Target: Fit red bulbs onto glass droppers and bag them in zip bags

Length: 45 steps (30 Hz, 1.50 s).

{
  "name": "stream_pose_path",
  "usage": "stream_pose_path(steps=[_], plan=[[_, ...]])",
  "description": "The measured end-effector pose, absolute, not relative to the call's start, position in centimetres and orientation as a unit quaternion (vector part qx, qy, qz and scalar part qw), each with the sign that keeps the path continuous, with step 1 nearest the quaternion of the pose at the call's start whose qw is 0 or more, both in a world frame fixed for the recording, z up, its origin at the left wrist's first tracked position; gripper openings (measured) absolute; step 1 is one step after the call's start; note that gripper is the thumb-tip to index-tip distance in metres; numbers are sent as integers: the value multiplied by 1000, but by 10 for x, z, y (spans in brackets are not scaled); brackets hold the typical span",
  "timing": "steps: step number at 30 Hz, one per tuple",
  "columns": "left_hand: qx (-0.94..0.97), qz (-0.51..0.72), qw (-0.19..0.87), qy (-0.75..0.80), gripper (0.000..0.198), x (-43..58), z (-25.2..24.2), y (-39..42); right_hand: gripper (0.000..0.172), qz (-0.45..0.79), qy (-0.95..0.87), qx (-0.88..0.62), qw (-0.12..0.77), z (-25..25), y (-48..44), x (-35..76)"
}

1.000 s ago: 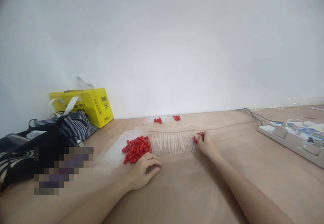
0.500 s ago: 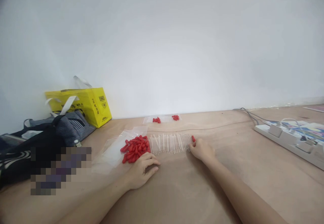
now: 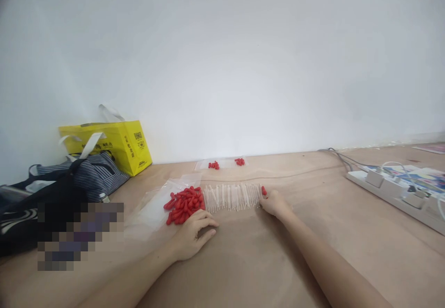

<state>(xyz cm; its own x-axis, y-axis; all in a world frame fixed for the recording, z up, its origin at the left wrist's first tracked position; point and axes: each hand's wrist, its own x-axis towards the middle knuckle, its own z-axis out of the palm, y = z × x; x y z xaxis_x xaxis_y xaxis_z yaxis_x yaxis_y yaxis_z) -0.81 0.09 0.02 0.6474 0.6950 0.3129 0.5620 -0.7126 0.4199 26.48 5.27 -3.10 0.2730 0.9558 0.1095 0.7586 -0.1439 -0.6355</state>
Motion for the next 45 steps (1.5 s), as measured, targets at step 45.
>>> stream_pose_path(steps=[45], plan=[[862, 342, 56, 369, 24, -17, -10, 12, 17, 330, -711, -415, 462, -27, 3, 182]])
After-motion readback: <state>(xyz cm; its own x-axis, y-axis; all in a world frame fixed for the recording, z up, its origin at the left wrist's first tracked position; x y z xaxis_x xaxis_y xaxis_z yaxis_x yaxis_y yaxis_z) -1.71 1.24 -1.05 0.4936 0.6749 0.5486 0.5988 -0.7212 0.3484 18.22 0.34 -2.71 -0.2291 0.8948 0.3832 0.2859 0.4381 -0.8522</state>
